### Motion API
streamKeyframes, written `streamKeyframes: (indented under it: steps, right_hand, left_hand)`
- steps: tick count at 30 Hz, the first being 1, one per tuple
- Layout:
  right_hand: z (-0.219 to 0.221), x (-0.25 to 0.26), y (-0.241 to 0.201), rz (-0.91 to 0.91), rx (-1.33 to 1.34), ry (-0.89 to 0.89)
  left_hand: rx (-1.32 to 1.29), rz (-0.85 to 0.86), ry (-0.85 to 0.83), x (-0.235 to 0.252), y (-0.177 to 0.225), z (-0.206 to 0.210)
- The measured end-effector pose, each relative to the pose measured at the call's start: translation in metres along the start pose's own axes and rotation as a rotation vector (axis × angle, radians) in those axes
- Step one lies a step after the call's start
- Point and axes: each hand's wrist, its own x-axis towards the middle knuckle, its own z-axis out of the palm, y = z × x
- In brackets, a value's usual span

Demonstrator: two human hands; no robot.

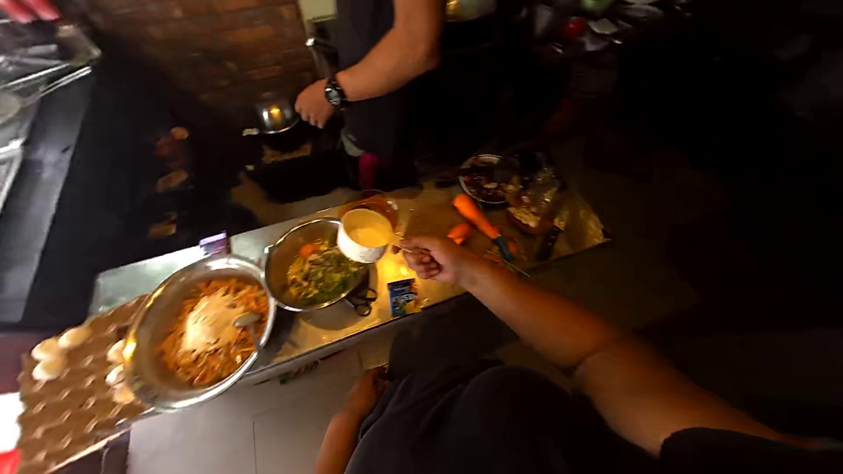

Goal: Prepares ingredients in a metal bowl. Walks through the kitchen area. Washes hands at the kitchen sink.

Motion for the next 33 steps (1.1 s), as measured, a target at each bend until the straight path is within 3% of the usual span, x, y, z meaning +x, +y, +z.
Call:
streamKeyframes:
  steps: [3, 8, 14, 19, 23, 28, 33]
  right_hand:
    - [-0.099, -0.117, -0.007, -0.169, -0.033, 0.156]
    - [-0.249, -0.307, -0.004, -0.358, 0.001, 0.542]
    - [-0.388, -0.439, 0.000, -0.343, 0.046, 0.973]
    - [-0.481, -0.476, 0.001, -0.356, 0.109, 1.123]
    - [-0.559, -0.485, 0.001, -0.274, 0.180, 1.223]
    - [-0.663, -0.492, -0.010, -0.069, 0.192, 1.223]
    - [-0.752, -0.486, -0.024, 0.032, 0.202, 1.120]
  left_hand:
    - [0.051, 0.131, -0.034, 0.026, 0.083, 0.013]
    - [0.111, 0.388, -0.113, 0.081, 0.264, 0.067]
    - [0.447, 0.673, -0.266, 0.158, 0.454, 0.155]
    - [0.603, 0.638, -0.314, 0.224, 0.591, 0.216]
    - [0.575, 0.517, -0.337, 0.330, 0.670, 0.273]
    - [0.499, 0.247, -0.355, 0.461, 0.749, 0.309]
    - [0.532, 0.146, -0.334, 0.517, 0.791, 0.319]
